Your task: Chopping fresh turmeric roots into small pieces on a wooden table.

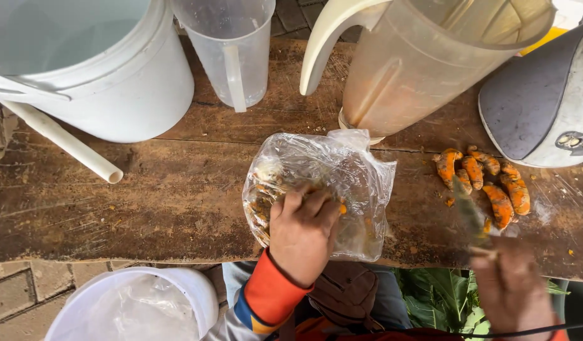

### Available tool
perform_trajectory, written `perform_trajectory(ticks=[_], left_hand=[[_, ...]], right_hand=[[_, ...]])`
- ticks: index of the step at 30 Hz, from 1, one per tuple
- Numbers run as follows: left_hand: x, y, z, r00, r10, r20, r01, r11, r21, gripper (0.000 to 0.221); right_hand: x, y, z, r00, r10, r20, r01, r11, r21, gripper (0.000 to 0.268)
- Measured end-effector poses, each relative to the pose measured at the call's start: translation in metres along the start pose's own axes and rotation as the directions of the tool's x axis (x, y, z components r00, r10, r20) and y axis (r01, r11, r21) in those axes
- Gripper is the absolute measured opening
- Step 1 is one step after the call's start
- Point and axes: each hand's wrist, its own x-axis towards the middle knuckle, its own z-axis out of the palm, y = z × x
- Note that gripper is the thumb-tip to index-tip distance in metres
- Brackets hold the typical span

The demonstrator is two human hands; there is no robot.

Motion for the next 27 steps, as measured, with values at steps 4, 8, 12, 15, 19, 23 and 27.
perform_trajectory(ticks=[4,8,12,15,19,23,27], left_hand=[[-0.007,0.002,0.001,0.998,0.049,0.037,-0.046,0.996,-0.073,0.015],[-0.003,0.007,-0.010,0.999,0.026,0.034,-0.023,0.997,-0.080,0.025],[-0.001,0.009,-0.006,0.999,-0.033,-0.018,0.031,0.995,-0.095,0.021],[-0.002,0.009,-0.001,0.998,-0.057,0.017,0.059,0.992,-0.109,0.012],[-0.004,0.011,0.001,0.998,-0.026,0.057,0.035,0.987,-0.159,0.014],[-0.001,0.010,0.001,0.998,-0.058,0.036,0.062,0.988,-0.144,0.013],[0.000,0.006,0.002,0.998,-0.039,0.040,0.045,0.986,-0.160,0.011]], right_hand=[[-0.008,-0.043,0.018,0.973,-0.134,0.189,0.121,0.990,0.075,0.020],[0.005,-0.093,0.017,0.921,-0.299,0.248,0.314,0.949,-0.021,0.037],[0.009,-0.103,0.019,0.904,-0.385,0.187,0.400,0.915,-0.049,0.042],[0.007,-0.099,0.018,0.890,-0.410,0.198,0.430,0.900,-0.074,0.038],[0.004,-0.095,0.014,0.898,-0.375,0.231,0.414,0.897,-0.153,0.038],[0.001,-0.083,0.017,0.895,-0.250,0.369,0.345,0.913,-0.219,0.029],[0.013,-0.094,0.012,0.877,-0.215,0.431,0.332,0.918,-0.217,0.029]])
